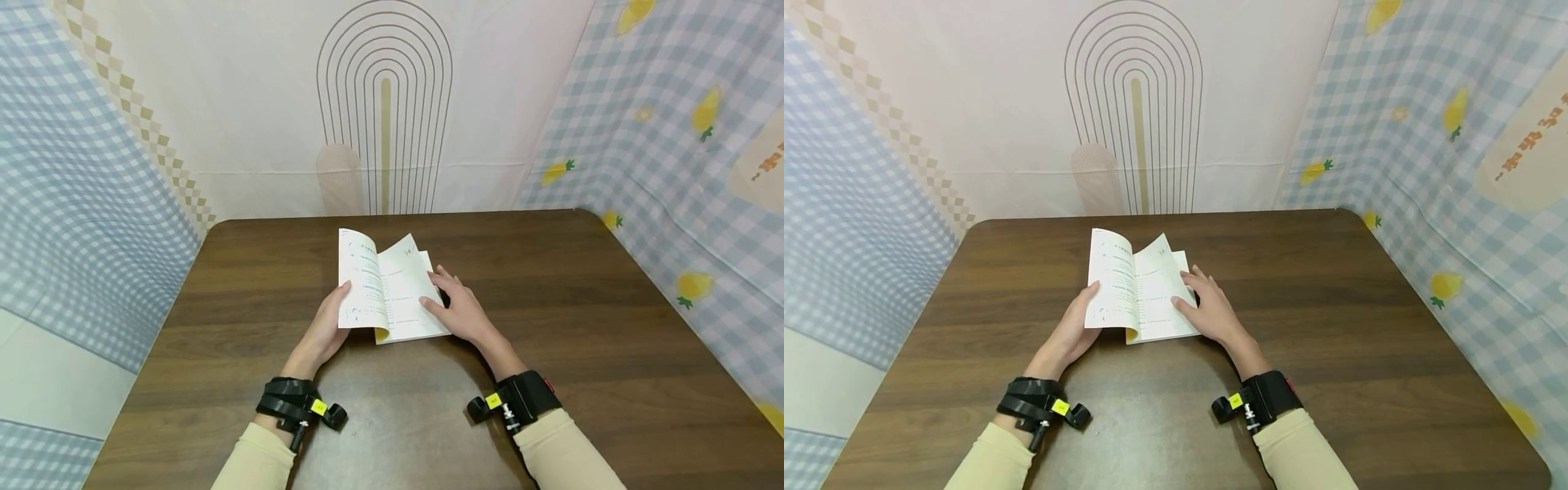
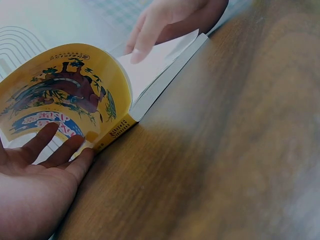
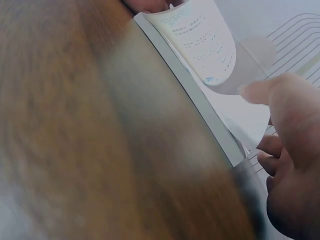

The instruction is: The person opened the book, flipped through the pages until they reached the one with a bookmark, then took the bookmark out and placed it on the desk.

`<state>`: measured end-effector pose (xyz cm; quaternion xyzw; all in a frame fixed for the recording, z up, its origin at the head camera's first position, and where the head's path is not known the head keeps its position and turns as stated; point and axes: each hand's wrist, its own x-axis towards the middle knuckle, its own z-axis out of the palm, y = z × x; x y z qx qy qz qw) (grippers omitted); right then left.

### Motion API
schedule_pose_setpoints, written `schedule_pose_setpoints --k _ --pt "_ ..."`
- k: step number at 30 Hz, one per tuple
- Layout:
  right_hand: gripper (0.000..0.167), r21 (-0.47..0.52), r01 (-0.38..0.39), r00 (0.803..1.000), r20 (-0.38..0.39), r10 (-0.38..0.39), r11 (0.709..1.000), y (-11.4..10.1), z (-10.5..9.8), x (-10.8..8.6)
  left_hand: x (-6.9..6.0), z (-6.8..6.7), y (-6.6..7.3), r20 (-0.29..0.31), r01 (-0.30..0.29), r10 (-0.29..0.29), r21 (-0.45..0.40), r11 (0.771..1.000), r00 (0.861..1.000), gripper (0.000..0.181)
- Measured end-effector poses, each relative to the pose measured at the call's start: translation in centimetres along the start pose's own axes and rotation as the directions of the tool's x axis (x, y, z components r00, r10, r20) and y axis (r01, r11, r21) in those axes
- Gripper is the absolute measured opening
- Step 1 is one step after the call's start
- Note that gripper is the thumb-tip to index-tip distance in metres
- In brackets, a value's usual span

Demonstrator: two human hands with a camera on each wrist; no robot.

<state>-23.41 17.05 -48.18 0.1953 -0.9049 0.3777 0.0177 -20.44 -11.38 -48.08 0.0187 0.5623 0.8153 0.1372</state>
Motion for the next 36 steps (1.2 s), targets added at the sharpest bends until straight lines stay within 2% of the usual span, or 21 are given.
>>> schedule_pose_setpoints --k 5,14,19,22,25,29,36 --pt "0.066 0.058 -0.036 0.999 0.013 0.035 0.998 -0.4 0.0 -0.2 0.1 0.1 0.0 0.001 -0.001 0.001 -0.006 1.0 1.0 0.057" --pt "0.056 0.24 -0.006 1.0 0.013 0.003 0.971 -1.7 0.3 -0.4 0.1 0.1 0.1 0.009 -0.001 0.001 -0.004 1.0 1.0 0.057" --pt "0.058 0.292 -0.008 1.0 0.011 0.005 0.957 -2.3 0.6 -0.6 0.2 0.1 0.0 0.004 -0.001 0.001 -0.007 1.0 1.0 0.057" --pt "0.057 0.314 0.013 1.0 0.018 -0.019 0.949 -2.6 0.8 -0.8 0.2 0.1 -0.1 0.008 -0.001 0.001 -0.002 1.0 1.0 0.057" --pt "0.055 0.311 0.055 0.998 0.022 -0.065 0.949 -3.1 1.2 -0.9 0.2 0.1 -0.1 0.007 -0.003 0.003 -0.007 1.0 1.0 0.057" --pt "0.054 0.26 0.116 0.992 0.021 -0.126 0.959 -3.6 1.6 -0.8 0.2 0.2 -0.1 0.01 -0.005 0.005 -0.012 1.0 1.0 0.056" --pt "0.054 0.243 0.175 0.982 0.022 -0.186 0.954 -4.1 2.0 -0.8 0.1 0.0 -0.1 0.01 -0.007 0.007 -0.002 1.0 1.0 0.056"
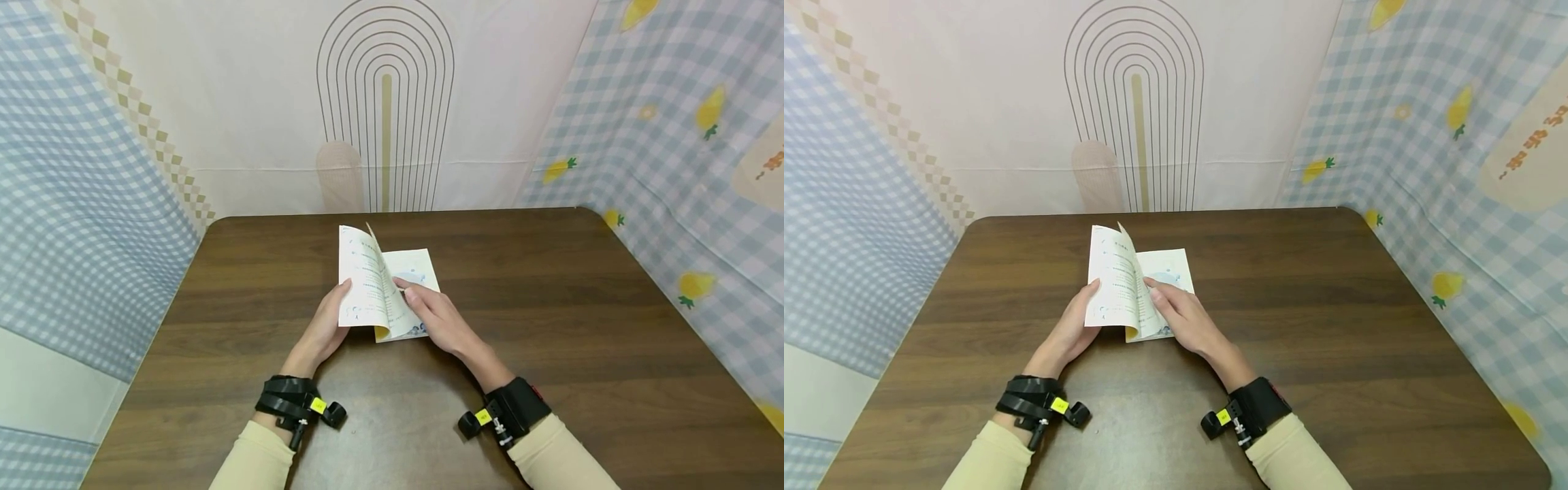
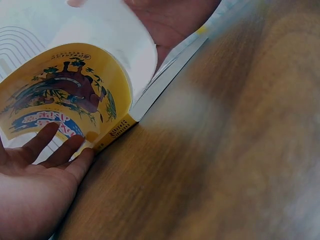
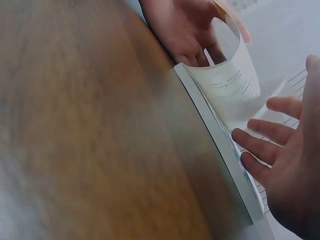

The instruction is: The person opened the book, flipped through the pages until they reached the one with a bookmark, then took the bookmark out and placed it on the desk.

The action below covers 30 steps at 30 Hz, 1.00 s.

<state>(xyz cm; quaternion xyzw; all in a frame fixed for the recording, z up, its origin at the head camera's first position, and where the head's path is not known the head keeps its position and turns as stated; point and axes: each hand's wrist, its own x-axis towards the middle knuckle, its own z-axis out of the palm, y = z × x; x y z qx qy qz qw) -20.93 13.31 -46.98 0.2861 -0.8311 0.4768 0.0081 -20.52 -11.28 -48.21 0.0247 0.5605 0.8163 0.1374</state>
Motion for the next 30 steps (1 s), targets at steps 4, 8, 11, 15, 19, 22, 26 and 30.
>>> schedule_pose_setpoints --k 4,8,11,15,19,22,26,30 --pt "0.053 -0.017 0.038 0.999 0.032 -0.037 0.999 -0.1 0.2 -0.1 0.0 0.0 -0.1 0.001 0.003 -0.003 0.01 1.0 1.0 0.057" --pt "0.055 -0.023 0.057 0.995 0.082 -0.055 0.998 -0.1 0.4 -0.3 0.0 -0.1 -0.1 0.002 0.002 -0.002 0.036 0.999 1.0 0.057" --pt "0.057 -0.037 0.067 0.992 0.108 -0.063 0.997 -0.2 0.6 -0.4 0.0 -0.1 -0.2 0.007 -0.002 0.002 0.049 0.999 1.0 0.055" --pt "0.058 -0.062 0.098 0.988 0.124 -0.09 0.993 -0.4 0.8 -0.4 0.0 -0.1 -0.1 0.023 -0.012 0.011 0.055 0.998 1.0 0.056" --pt "0.058 -0.082 0.113 0.986 0.133 -0.101 0.99 -0.6 1.0 -0.3 0.0 -0.1 -0.1 0.036 -0.023 0.021 0.064 0.998 0.999 0.058" --pt "0.058 -0.097 0.11 0.984 0.15 -0.095 0.989 -0.8 1.1 -0.3 0.0 -0.2 -0.1 0.034 -0.027 0.025 0.069 0.997 0.999 0.06" --pt "0.059 -0.109 0.111 0.982 0.166 -0.092 0.988 -0.9 1.2 -0.3 0.0 -0.2 -0.2 0.035 -0.037 0.034 0.07 0.997 0.999 0.066" --pt "0.06 -0.112 0.112 0.983 0.161 -0.093 0.987 -1.0 1.3 -0.4 -0.1 -0.2 -0.1 0.04 -0.045 0.043 0.073 0.996 0.998 0.075"
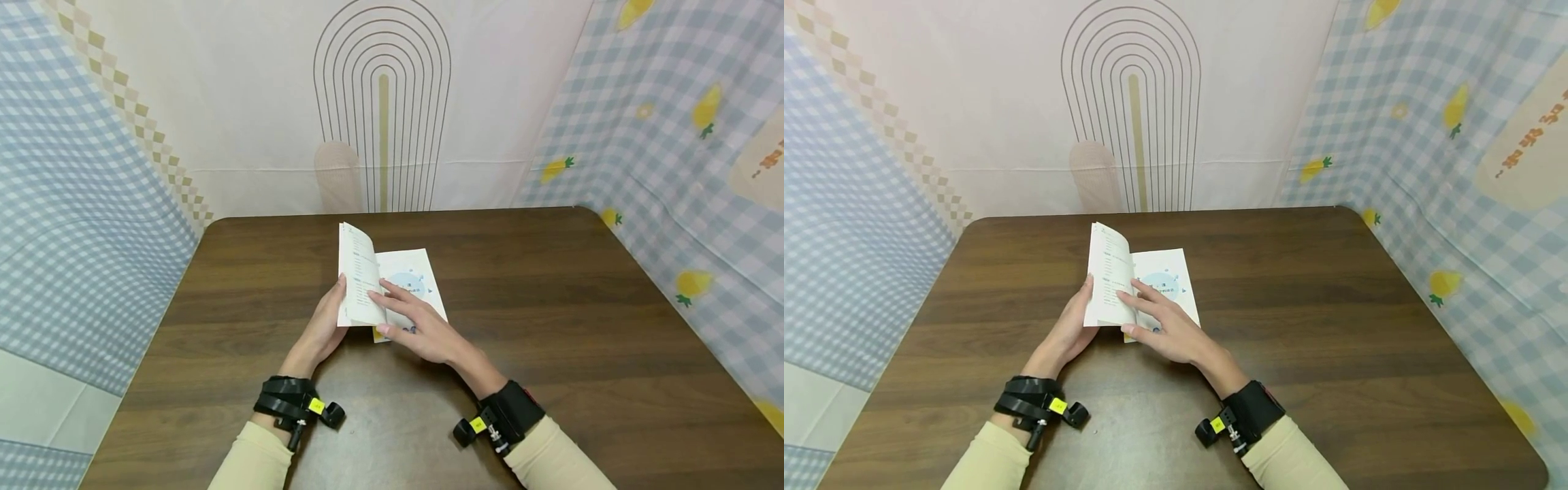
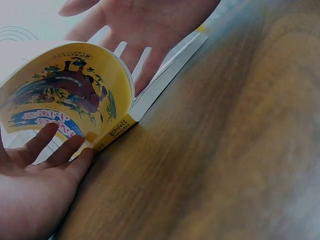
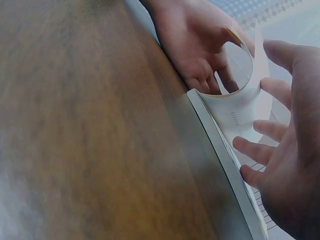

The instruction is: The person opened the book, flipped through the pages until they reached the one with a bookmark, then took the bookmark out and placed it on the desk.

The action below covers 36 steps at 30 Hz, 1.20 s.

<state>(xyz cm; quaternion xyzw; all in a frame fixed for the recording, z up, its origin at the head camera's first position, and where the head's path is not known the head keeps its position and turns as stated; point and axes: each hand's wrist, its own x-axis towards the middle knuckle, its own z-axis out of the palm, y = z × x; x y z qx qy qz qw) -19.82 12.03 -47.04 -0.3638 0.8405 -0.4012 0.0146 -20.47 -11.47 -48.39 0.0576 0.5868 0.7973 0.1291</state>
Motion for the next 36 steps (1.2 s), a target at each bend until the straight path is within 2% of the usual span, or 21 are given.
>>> schedule_pose_setpoints --k 8,13,20,29,36 --pt "0.057 -0.015 -0.001 1.0 -0.006 0.001 1.0 -0.14 0.05 0.02 -0.16 -0.02 -0.09 -0.007 -0.021 0.021 0.008 1.0 1.0 0.086" --pt "0.056 -0.008 0.004 1.0 -0.002 -0.004 1.0 -0.32 0.01 0.03 -0.36 -0.1 -0.15 0.017 -0.044 0.043 0.025 0.999 0.999 0.089" --pt "0.056 -0.003 0.004 1.0 0.006 -0.004 1.0 -0.38 0.04 0.07 -0.42 -0.03 -0.03 0.029 -0.033 0.033 -0.001 0.999 0.999 0.077" --pt "0.056 -0.022 -0.008 1.0 0.003 0.008 1.0 -0.42 0.04 -0.01 -0.31 0.05 0.2 -0.005 0.035 -0.035 0.004 0.999 0.999 0.054" --pt "0.055 -0.033 -0.006 1.0 -0.017 0.006 0.999 -0.34 0.06 -0.01 -0.18 0.07 0.09 -0.011 0.051 -0.051 -0.009 0.999 0.999 0.053"
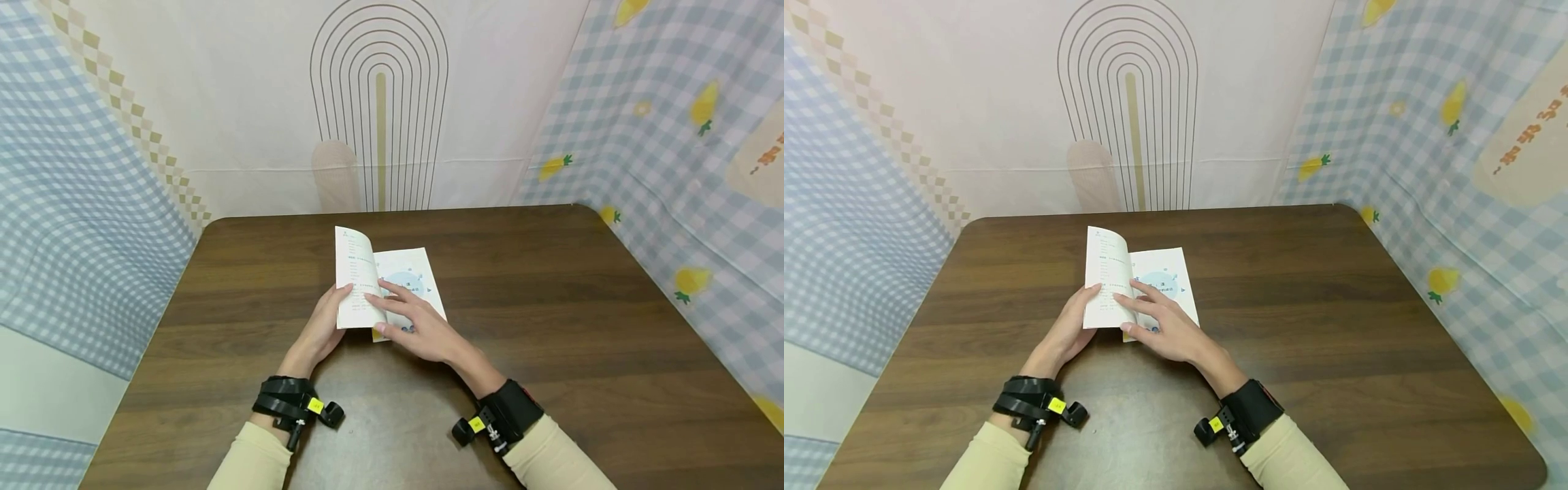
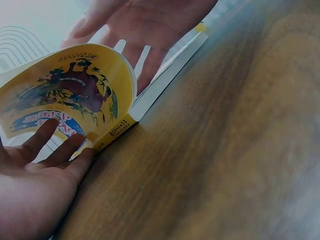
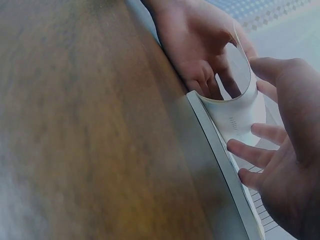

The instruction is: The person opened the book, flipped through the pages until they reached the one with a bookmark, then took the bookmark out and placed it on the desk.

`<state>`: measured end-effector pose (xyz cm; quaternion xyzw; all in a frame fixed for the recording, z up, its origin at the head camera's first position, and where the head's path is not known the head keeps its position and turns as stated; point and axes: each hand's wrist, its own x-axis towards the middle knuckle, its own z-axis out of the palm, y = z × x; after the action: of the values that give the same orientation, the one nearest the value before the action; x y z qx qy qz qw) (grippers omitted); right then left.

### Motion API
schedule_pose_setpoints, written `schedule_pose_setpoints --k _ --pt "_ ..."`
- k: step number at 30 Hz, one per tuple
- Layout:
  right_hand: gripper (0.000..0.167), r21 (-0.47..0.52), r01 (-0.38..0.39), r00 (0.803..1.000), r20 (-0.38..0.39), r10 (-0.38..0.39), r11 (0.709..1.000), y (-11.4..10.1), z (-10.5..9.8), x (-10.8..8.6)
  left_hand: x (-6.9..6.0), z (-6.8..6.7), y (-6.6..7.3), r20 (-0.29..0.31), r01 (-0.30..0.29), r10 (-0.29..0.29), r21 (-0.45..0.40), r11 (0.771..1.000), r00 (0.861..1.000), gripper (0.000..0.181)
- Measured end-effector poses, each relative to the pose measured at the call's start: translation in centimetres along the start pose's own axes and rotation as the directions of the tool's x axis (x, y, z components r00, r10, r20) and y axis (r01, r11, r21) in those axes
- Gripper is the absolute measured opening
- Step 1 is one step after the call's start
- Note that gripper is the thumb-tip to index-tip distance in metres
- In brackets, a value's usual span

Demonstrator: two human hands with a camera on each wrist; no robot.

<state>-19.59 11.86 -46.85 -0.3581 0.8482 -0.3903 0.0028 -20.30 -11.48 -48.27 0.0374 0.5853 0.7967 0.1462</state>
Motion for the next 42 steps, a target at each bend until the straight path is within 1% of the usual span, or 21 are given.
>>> schedule_pose_setpoints --k 3,6,10,14,17,20,25,32,37,42 --pt "0.054 -0.009 0.006 1.0 -0.024 -0.006 1.0 0.2 -0.1 0.1 0.0 0.0 0.0 -0.004 -0.009 0.009 -0.014 1.0 1.0 0.054" --pt "0.052 -0.014 0.005 0.998 -0.064 -0.005 1.0 0.6 -0.2 0.2 0.0 0.1 0.0 -0.018 -0.015 0.015 -0.027 1.0 1.0 0.055" --pt "0.052 0.003 -0.021 0.992 -0.125 0.022 1.0 1.3 -0.5 0.2 0.1 0.1 0.0 -0.037 -0.01 0.009 -0.03 0.999 0.999 0.056" --pt "0.053 -0.001 -0.066 0.981 -0.185 0.064 0.998 1.9 -0.9 0.2 0.1 0.1 -0.1 -0.033 0.0 -0.001 -0.034 0.999 0.999 0.057" --pt "0.055 -0.039 -0.114 0.97 -0.222 0.103 0.993 2.3 -1.3 0.1 0.1 0.1 0.0 -0.027 0.001 -0.002 -0.038 0.999 1.0 0.057" --pt "0.058 -0.058 -0.164 0.959 -0.243 0.146 0.985 2.6 -1.8 0.1 0.1 0.1 0.0 -0.021 -0.003 0.002 -0.035 0.999 1.0 0.058" --pt "0.066 -0.063 -0.229 0.948 -0.241 0.208 0.971 3.4 -2.5 0.0 0.0 0.2 0.0 -0.026 -0.004 0.003 -0.038 0.999 1.0 0.058" --pt "0.076 -0.056 -0.253 0.947 -0.219 0.235 0.966 5.0 -3.3 -0.5 -0.1 0.2 0.0 -0.029 -0.006 0.005 -0.037 0.999 1.0 0.059" --pt "0.078 -0.077 -0.305 0.937 -0.204 0.284 0.949 6.1 -4.2 -0.9 -0.1 0.2 0.0 -0.028 -0.008 0.007 -0.037 0.999 1.0 0.06" --pt "0.079 -0.108 -0.353 0.926 -0.187 0.329 0.93 6.6 -4.5 -1.0 -0.1 0.3 0.0 -0.036 -0.008 0.007 -0.035 0.999 0.999 0.06"
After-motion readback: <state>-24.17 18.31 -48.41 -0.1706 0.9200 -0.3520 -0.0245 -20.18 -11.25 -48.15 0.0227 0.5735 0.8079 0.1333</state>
